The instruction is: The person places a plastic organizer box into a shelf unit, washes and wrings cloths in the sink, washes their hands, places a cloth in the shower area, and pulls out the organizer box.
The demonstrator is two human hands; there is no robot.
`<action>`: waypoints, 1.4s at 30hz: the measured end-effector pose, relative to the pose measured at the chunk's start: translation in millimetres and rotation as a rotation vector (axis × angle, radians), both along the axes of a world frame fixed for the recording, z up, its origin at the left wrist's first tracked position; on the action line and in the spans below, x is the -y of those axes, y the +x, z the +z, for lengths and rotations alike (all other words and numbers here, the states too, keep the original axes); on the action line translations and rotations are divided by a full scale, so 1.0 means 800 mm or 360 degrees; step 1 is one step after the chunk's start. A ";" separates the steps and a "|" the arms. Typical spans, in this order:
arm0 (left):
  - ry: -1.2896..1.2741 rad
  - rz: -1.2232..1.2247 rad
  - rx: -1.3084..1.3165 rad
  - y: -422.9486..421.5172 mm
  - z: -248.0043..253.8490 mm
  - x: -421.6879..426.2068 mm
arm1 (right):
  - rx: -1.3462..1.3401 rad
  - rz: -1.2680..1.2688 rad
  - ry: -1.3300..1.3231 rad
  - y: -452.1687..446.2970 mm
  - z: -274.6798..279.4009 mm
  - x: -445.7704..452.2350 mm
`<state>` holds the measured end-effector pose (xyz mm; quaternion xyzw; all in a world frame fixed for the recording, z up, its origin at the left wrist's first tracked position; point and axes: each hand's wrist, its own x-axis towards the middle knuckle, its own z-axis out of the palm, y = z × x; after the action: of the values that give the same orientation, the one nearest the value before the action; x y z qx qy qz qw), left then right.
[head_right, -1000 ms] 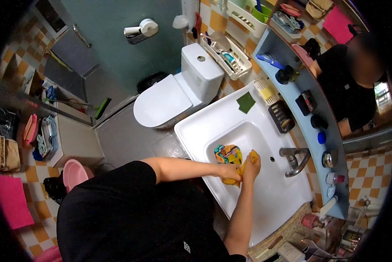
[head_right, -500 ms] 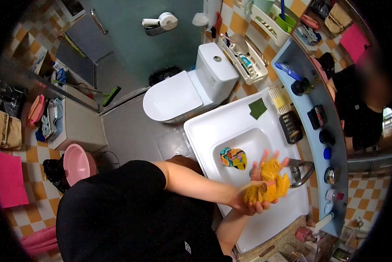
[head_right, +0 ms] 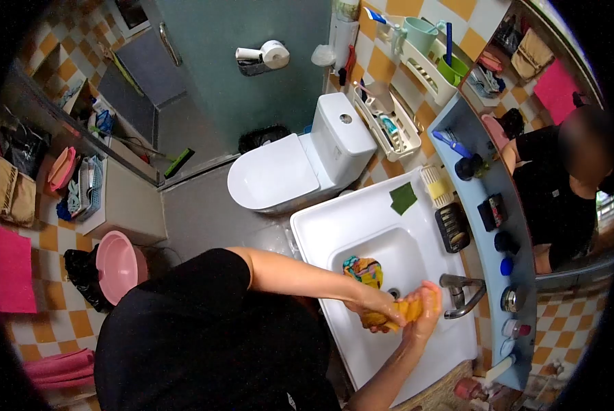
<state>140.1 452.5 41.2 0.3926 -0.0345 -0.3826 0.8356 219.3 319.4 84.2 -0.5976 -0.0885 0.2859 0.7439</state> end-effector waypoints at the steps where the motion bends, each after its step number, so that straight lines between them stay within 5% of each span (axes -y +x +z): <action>1: 0.0182 0.0051 0.0020 -0.002 -0.006 0.000 | 0.0075 0.0008 -0.0091 0.000 -0.014 -0.001; 7: 0.1300 0.0402 0.0554 -0.001 -0.071 0.027 | 0.0549 0.0041 -0.0646 0.004 -0.089 -0.008; 10: 0.1525 0.0127 0.0467 0.011 -0.075 0.032 | 0.0780 -0.0129 -0.0887 0.019 -0.154 -0.006; 13: 0.1903 -0.0083 0.1601 0.027 -0.136 0.046 | 0.1112 -0.0244 -0.1095 0.014 -0.175 -0.007; 15: 0.1969 -0.0020 0.1622 0.034 -0.173 0.058 | 0.1056 -0.0268 -0.1322 0.008 -0.172 -0.015; 18: 0.1967 0.0043 0.1404 0.040 -0.201 0.067 | 0.1038 -0.0357 -0.1447 0.011 -0.197 -0.011; 20: 0.1885 0.0010 0.1005 0.029 -0.148 0.050 | 0.1109 -0.0420 -0.1433 0.016 -0.220 0.000; 23: 0.1664 -0.0003 0.0545 0.024 -0.127 0.046 | 0.0060 -0.0515 -0.0781 0.016 -0.211 0.023; 26: 0.1365 0.0225 0.0092 0.009 -0.072 0.013 | -0.0392 -0.0722 -0.0474 -0.006 -0.173 0.037; 27: 0.1512 0.0370 0.0183 0.013 -0.088 0.014 | -0.0609 -0.0135 -0.0110 0.007 -0.191 0.068; 29: 0.1793 0.0669 0.0362 0.023 -0.135 0.018 | -0.0723 -0.0175 -0.0141 -0.026 -0.155 0.062; 35: 0.1940 0.0889 0.0697 0.004 -0.094 0.001 | -0.0722 -0.0045 0.0464 -0.063 -0.116 0.036; 39: 0.1233 0.0475 0.0436 -0.006 -0.040 -0.061 | -0.0609 -0.0238 0.0496 -0.061 -0.106 0.045; 42: 0.0741 0.0768 0.0114 -0.026 -0.048 -0.091 | -0.0658 -0.0274 0.0568 -0.065 -0.084 0.044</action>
<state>119.2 525.2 3.0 0.5831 0.1184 -0.1572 0.7882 167.5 283.9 17.1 -0.3917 0.0671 0.3173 0.8611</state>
